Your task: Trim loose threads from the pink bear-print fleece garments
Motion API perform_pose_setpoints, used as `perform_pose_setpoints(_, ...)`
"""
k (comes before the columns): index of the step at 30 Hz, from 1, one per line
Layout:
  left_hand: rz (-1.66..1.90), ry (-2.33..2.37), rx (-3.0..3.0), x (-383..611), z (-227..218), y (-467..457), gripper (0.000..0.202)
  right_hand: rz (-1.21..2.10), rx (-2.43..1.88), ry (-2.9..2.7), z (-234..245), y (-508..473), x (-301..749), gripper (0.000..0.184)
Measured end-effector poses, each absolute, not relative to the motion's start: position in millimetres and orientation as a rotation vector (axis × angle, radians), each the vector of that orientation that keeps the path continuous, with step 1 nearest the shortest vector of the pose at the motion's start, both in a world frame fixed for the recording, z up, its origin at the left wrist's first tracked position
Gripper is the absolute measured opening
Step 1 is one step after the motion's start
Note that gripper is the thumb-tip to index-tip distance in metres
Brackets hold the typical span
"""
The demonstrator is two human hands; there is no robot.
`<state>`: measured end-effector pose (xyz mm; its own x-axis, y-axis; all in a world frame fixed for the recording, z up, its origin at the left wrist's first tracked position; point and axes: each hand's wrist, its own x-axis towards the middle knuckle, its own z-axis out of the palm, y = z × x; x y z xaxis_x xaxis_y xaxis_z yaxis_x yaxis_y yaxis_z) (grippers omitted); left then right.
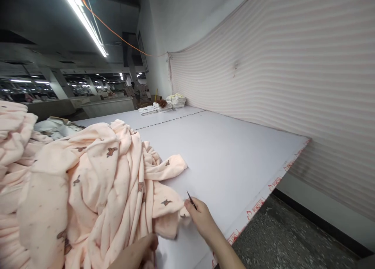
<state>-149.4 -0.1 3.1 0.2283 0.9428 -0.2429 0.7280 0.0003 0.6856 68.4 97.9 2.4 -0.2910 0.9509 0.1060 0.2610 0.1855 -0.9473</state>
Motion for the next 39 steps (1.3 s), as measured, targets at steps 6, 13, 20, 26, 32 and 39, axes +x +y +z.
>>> perform_pose_setpoints(6, 0.842, 1.649, 1.616, -117, 13, 6, 0.069, 1.644, -1.105, -1.374, -4, 65, 36, 0.047)
perform_pose_setpoints(13, 1.296, 1.660, 1.791, -117, -2, -2, 0.034, 1.392, -1.015, -1.407, 11, 54, 52, 0.030)
perform_pose_setpoints(20, 1.528, 1.761, 1.671, -118, -7, -10, 0.037, 0.767, -1.104, -1.895, 3, 23, 60, 0.041)
perform_pose_setpoints(26, 1.283, 1.291, 1.310, -121, 8, -3, 0.022, 0.471, -1.086, -1.821, 0, 44, 46, 0.009)
perform_pose_setpoints(32, 1.206, 0.814, 0.562, -126, 17, 10, 0.035, 0.546, -1.269, -2.028, 11, 58, 40, 0.007)
perform_pose_setpoints(39, 1.181, 0.759, 0.472, -130, 18, 9, 0.039, 0.714, -1.095, -2.067, 21, 41, 44, 0.026)
